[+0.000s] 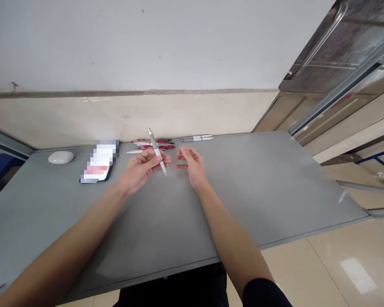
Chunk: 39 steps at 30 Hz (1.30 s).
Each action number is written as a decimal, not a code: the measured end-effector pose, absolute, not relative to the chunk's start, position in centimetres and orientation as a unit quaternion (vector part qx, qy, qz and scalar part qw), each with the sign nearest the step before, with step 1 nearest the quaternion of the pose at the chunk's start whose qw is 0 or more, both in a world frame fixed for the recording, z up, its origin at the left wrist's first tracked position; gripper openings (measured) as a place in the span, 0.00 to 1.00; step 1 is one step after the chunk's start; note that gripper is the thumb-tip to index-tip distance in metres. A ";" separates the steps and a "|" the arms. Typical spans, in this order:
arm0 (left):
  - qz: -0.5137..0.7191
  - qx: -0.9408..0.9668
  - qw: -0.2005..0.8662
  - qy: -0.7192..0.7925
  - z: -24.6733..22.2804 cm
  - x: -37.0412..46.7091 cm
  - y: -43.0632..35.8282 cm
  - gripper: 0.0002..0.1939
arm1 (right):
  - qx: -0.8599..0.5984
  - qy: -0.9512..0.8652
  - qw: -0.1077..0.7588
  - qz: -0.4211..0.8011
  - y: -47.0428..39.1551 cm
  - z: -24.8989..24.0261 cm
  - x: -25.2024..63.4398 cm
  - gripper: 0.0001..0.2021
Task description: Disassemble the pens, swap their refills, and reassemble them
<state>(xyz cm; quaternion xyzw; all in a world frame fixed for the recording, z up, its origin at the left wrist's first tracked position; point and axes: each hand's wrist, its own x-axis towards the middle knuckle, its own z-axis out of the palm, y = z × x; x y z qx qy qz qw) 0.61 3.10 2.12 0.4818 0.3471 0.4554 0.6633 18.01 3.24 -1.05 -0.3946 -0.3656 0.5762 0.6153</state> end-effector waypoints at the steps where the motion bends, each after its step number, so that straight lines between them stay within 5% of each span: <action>1: 0.481 0.460 0.664 0.340 2.1 0.8 2.9 0.11 | -0.413 -0.381 0.599 0.570 3.2 -1.0 17.9 0.16; 12: 0.652 0.317 0.608 0.323 1.2 2.9 1.0 0.12 | -0.420 -0.491 0.520 0.559 2.4 -0.8 17.4 0.16; 22: 0.531 0.448 0.581 0.424 0.0 1.7 0.5 0.19 | -0.364 -0.343 0.634 0.590 2.6 -0.8 17.3 0.12; 33: 0.258 0.828 0.129 0.480 -1.3 -2.9 1.6 0.16 | -0.239 -0.100 0.727 0.636 3.9 -0.5 18.0 0.07; 39: 0.202 0.844 0.034 0.496 -2.4 -2.6 1.6 0.21 | -0.213 -0.103 0.736 0.634 3.7 -0.7 17.7 0.17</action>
